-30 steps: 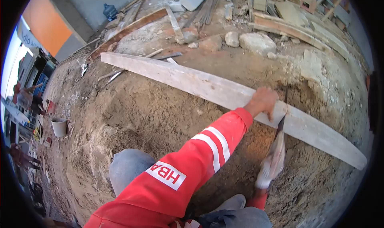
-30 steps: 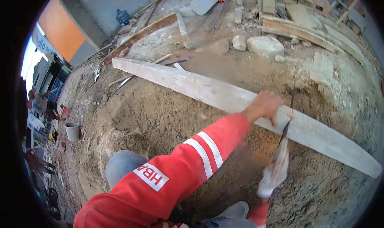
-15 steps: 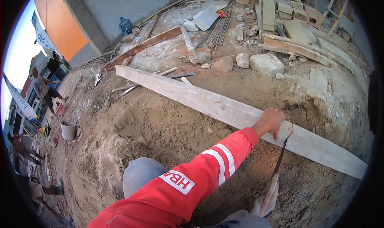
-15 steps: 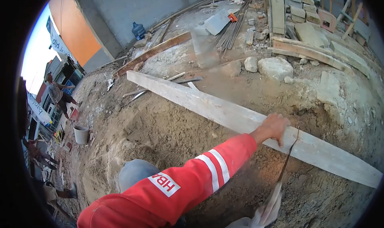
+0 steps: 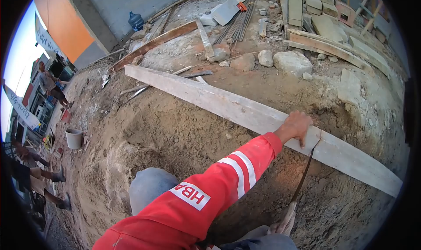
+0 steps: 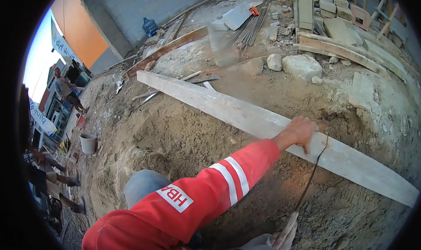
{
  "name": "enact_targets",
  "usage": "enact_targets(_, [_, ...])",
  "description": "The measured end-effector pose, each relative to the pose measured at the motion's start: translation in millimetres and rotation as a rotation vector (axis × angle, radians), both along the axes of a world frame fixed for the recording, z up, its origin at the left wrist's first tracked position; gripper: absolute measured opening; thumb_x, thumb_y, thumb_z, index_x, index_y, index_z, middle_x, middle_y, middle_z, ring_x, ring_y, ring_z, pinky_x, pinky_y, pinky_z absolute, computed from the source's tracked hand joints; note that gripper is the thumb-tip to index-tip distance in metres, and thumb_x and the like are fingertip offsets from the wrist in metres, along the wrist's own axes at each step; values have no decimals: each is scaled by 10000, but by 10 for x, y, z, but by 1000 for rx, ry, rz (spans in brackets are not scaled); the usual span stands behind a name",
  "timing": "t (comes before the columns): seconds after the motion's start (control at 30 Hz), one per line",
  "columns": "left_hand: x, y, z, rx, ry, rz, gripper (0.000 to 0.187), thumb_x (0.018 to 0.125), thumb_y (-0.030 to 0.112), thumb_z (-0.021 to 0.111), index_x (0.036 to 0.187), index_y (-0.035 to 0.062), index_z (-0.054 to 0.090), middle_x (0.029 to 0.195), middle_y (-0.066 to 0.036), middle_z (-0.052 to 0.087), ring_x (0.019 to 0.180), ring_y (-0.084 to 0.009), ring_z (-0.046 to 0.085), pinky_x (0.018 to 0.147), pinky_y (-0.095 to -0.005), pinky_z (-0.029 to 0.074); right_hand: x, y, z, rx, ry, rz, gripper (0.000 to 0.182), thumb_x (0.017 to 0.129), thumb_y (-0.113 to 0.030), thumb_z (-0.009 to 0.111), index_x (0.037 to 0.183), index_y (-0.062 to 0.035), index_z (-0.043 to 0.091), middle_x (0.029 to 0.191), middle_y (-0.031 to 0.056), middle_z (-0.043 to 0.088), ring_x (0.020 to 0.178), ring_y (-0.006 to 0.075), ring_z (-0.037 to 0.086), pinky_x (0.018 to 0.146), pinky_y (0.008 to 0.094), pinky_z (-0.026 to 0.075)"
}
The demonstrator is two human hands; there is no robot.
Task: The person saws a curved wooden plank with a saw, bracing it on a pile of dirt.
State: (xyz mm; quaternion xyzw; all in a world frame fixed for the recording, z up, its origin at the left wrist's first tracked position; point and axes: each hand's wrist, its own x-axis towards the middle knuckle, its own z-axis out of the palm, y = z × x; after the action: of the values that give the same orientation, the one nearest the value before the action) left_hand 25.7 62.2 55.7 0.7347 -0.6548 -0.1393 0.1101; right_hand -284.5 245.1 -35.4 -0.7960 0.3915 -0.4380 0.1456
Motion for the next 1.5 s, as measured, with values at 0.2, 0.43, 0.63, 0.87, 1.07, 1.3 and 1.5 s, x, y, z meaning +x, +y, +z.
enact_targets(0.2, [35,-73,-190,0,-104,-17,1020,385,656,954,1230,139,710,1176,-125,729,1137,-353,675,961,-494,531,825,-1229,-54,53,-234,119,428,1060,-188,519,1404,62,572,1441,147,607,1264,226,591,1046,335,469])
enact_targets(0.43, [47,-1,-66,-58,-61,-31,843,454,546,981,1187,192,762,999,-124,783,1018,-337,739,891,-469,583,-100,-28,62,510,-4,115,533,1077,-243,526,1520,46,465,1494,205,564,1190,266,661,963,380,539])
enact_targets(0.63, [-21,18,-73,-88,-90,34,931,459,520,983,1291,194,720,1007,-130,782,1021,-333,737,914,-451,577,40,-98,371,250,274,-15,513,1018,-146,593,1489,41,513,1480,200,581,1328,327,595,1076,396,478])
enact_targets(0.87, [22,-16,35,19,-59,7,916,448,536,973,1255,178,731,964,-124,782,994,-328,741,909,-448,575,695,-1046,442,34,-68,173,754,792,39,580,1531,-25,447,1543,160,520,1330,417,557,1084,468,480])
enact_targets(1.07, [89,-63,-79,-11,-66,-43,779,449,530,966,1097,152,756,702,-55,733,819,-282,743,804,-437,571,-442,572,114,639,-223,136,515,1037,-209,496,1501,13,510,1515,201,543,1346,376,579,1114,439,458])
enact_targets(1.3, [127,-169,-114,-31,-35,-60,789,408,575,961,1030,133,759,791,-92,755,844,-303,745,805,-446,572,776,-1235,217,-87,-158,159,775,801,27,621,1552,-47,443,1543,171,517,1308,390,568,1084,425,482])
enact_targets(1.5, [123,-100,-45,-46,-112,-51,1023,394,627,954,1276,161,726,1092,-135,774,1040,-345,733,924,-456,572,461,-730,110,109,-92,150,783,822,-88,657,1565,-46,413,1550,225,480,1336,427,533,1094,483,463])
